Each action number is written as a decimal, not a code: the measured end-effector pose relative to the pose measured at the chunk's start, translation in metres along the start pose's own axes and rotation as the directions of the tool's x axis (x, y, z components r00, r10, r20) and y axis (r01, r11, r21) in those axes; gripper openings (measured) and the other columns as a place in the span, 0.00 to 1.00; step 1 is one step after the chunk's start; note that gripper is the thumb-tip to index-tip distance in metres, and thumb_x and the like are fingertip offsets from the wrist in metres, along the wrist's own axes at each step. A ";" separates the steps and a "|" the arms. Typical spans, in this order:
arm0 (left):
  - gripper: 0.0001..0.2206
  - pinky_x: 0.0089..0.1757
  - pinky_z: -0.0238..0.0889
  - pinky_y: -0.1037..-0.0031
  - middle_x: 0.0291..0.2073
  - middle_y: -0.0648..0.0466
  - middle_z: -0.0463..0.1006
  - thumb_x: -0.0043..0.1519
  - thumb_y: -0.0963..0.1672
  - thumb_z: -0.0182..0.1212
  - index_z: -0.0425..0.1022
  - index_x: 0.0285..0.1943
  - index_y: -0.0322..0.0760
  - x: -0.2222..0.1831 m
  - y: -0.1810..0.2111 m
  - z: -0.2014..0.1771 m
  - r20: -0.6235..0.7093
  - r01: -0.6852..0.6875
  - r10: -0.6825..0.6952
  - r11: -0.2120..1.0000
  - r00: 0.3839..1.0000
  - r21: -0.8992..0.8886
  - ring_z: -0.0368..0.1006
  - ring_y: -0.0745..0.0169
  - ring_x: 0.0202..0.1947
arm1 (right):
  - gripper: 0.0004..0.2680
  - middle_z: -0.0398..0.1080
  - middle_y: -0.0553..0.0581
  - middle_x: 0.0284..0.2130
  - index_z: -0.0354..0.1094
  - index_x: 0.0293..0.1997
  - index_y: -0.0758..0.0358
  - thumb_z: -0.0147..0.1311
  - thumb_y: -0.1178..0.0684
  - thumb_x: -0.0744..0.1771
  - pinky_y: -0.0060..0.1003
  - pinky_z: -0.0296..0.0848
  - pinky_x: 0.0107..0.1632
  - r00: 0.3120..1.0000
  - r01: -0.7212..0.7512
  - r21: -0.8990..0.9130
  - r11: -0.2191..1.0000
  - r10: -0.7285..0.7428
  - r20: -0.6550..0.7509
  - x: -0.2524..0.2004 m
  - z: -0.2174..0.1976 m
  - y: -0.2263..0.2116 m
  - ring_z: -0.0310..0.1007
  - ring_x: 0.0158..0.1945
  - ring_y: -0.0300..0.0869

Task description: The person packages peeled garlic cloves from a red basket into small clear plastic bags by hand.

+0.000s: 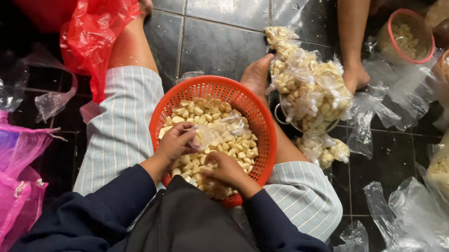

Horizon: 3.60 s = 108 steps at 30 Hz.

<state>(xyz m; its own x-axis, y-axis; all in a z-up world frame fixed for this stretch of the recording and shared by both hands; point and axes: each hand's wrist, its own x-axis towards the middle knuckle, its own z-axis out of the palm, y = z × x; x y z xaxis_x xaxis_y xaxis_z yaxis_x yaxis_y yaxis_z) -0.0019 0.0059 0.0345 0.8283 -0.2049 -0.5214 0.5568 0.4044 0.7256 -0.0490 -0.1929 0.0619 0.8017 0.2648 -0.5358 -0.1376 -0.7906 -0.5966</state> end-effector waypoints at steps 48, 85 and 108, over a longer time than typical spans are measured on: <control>0.16 0.29 0.83 0.61 0.32 0.53 0.69 0.62 0.41 0.64 0.71 0.59 0.36 0.001 -0.001 0.000 -0.054 -0.134 0.131 0.989 0.990 -0.056 0.79 0.56 0.23 | 0.27 0.64 0.64 0.49 0.64 0.58 0.63 0.64 0.32 0.62 0.69 0.75 0.46 0.996 -0.088 -0.555 0.827 0.078 -0.042 -0.028 0.004 -0.052 0.58 0.59 0.67; 0.14 0.33 0.82 0.58 0.29 0.50 0.71 0.61 0.41 0.64 0.74 0.56 0.36 -0.023 0.018 0.016 0.056 -0.073 0.078 0.992 0.995 -0.099 0.80 0.55 0.25 | 0.17 0.68 0.62 0.55 0.67 0.60 0.53 0.60 0.48 0.65 0.50 0.74 0.57 0.933 -0.025 -0.070 0.997 -0.002 -0.360 -0.010 -0.071 -0.090 0.75 0.56 0.52; 0.45 0.64 0.54 0.51 0.60 0.37 0.73 0.44 0.57 0.80 0.67 0.68 0.32 -0.081 0.100 0.041 0.509 -0.799 0.635 0.325 0.581 0.506 0.65 0.33 0.64 | 0.04 0.71 0.54 0.26 0.76 0.36 0.54 0.64 0.53 0.62 0.36 0.71 0.32 0.689 0.505 -0.101 0.857 -0.471 -0.551 -0.093 -0.135 -0.161 0.73 0.28 0.45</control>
<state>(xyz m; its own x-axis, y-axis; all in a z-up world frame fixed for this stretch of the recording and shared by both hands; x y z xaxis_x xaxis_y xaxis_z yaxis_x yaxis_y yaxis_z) -0.0105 0.0265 0.1674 0.8666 -0.3154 0.3867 -0.4493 -0.1562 0.8796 -0.0230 -0.1645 0.2883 0.9376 0.2508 0.2408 0.3458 -0.5994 -0.7219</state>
